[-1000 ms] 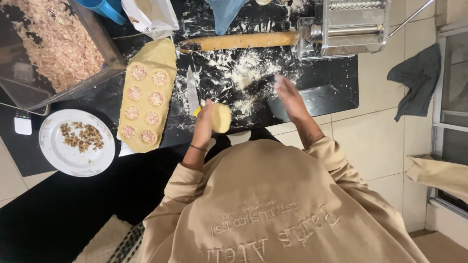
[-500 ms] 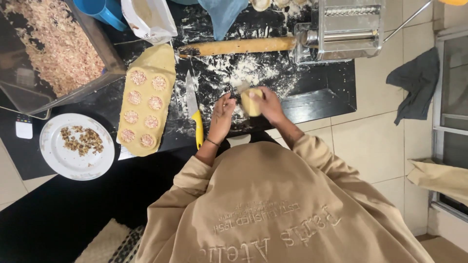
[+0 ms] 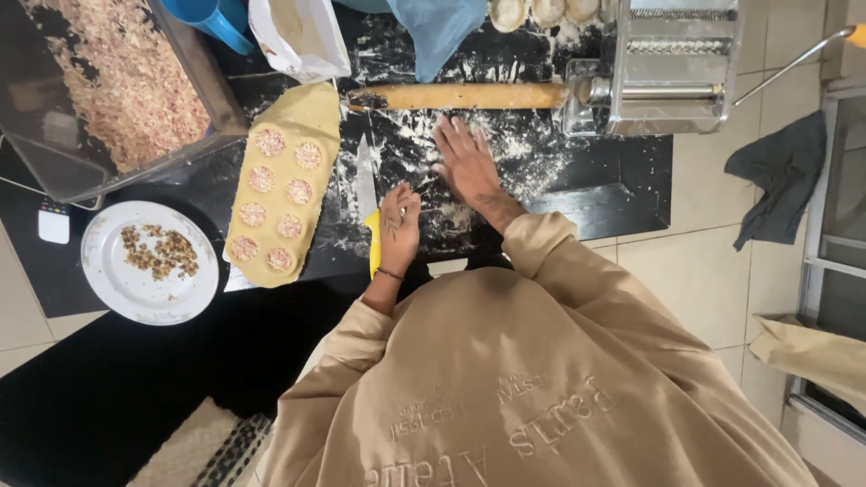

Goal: The recorder is using a manual pasta machine and rolling pin to thin and shape dough for pasta making.

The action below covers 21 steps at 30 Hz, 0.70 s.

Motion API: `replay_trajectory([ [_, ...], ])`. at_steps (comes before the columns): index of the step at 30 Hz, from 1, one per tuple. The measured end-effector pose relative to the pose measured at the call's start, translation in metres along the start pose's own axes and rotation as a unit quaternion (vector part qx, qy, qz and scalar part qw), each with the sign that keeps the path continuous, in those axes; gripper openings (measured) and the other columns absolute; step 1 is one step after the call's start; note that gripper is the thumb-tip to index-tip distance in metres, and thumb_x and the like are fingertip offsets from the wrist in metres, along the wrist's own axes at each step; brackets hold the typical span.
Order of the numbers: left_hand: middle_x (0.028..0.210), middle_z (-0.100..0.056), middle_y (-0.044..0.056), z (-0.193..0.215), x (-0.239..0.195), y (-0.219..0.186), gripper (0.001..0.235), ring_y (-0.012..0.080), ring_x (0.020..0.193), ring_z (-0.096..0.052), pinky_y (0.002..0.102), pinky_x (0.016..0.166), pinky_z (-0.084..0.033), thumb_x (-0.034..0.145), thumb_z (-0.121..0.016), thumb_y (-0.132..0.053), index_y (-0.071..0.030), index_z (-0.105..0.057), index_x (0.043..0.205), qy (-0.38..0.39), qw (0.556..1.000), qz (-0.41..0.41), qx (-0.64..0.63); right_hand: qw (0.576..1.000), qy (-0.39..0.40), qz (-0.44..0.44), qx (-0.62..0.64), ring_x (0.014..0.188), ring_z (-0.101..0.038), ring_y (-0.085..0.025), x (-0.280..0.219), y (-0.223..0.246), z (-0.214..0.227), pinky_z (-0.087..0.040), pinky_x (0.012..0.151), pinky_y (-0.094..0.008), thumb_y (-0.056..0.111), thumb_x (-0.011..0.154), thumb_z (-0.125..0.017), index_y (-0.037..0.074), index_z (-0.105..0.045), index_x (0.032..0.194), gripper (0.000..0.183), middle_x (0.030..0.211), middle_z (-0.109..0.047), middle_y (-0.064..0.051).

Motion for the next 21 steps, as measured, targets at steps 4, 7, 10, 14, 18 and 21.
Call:
replay_trajectory([
  [4, 0.126, -0.065, 0.017, 0.004, 0.01, -0.011, 0.039, 0.0233, 0.113, -0.067, 0.035, 0.099, -0.053, 0.105, -0.061, -0.027, 0.001, -0.056, 0.132, -0.011, 1.0, -0.005, 0.017, 0.994, 0.109, -0.028, -0.002, 0.154, -0.024, -0.037, 0.007, 0.006, 0.005, -0.021, 0.123, -0.062, 0.047, 0.097, -0.064, 0.02, -0.033, 0.161, 0.076, 0.169, -0.024, -0.013],
  [7, 0.123, -0.065, 0.016, 0.003, 0.005, -0.007, 0.04, 0.0239, 0.111, -0.066, 0.035, 0.098, -0.052, 0.104, -0.06, -0.028, 0.0, -0.057, 0.132, -0.013, 0.999, 0.018, 0.038, 0.986, 0.159, -0.046, 0.009, 0.154, -0.021, -0.039, 0.012, 0.013, 0.023, -0.019, 0.119, -0.068, 0.054, 0.094, -0.064, 0.025, -0.029, 0.161, 0.082, 0.169, -0.021, -0.013],
  [10, 0.119, -0.065, 0.016, 0.004, 0.022, -0.014, 0.042, 0.0243, 0.108, -0.066, 0.035, 0.096, -0.052, 0.104, -0.06, -0.029, 0.0, -0.057, 0.133, -0.02, 0.998, 0.0, 0.052, 0.976, 0.209, -0.063, 0.018, 0.154, -0.014, -0.04, 0.029, 0.015, 0.031, -0.014, 0.118, -0.07, 0.063, 0.09, -0.062, 0.026, -0.023, 0.162, 0.089, 0.169, -0.015, -0.013],
  [14, 0.115, -0.067, 0.014, 0.006, 0.021, -0.014, 0.041, 0.0224, 0.106, -0.067, 0.035, 0.097, -0.052, 0.103, -0.06, -0.029, 0.001, -0.058, 0.132, 0.001, 0.999, 0.022, 0.032, 0.982, 0.182, -0.035, 0.028, 0.158, -0.01, -0.036, 0.024, 0.003, 0.011, -0.006, 0.12, -0.07, 0.064, 0.097, -0.054, 0.02, -0.019, 0.163, 0.087, 0.172, -0.013, -0.013],
  [18, 0.115, -0.067, 0.014, 0.0, 0.031, -0.002, 0.038, 0.0223, 0.105, -0.068, 0.034, 0.097, -0.053, 0.104, -0.059, -0.027, 0.0, -0.059, 0.13, 0.02, 1.0, 0.006, 0.019, 0.977, 0.076, -0.041, 0.194, 0.16, -0.017, -0.035, 0.011, -0.041, -0.029, -0.011, 0.124, -0.071, 0.046, 0.11, -0.056, 0.001, -0.005, 0.17, 0.091, 0.173, -0.015, -0.018],
  [21, 0.117, -0.069, 0.015, -0.013, 0.038, 0.006, 0.031, 0.025, 0.105, -0.071, 0.035, 0.096, -0.054, 0.105, -0.059, -0.025, -0.003, -0.061, 0.127, 0.028, 0.998, -0.036, 0.048, 0.768, -0.04, -0.135, 0.624, 0.151, -0.036, -0.026, -0.007, -0.073, 0.015, -0.047, 0.115, -0.043, 0.03, 0.104, -0.055, 0.009, -0.021, 0.163, 0.07, 0.169, -0.027, -0.016],
])
Point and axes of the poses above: each hand's wrist, its own x-axis towards the middle knuckle, its own z-axis out of the back of the hand, y = z × x, the point moved 7 cm from there along x, towards the middle knuckle
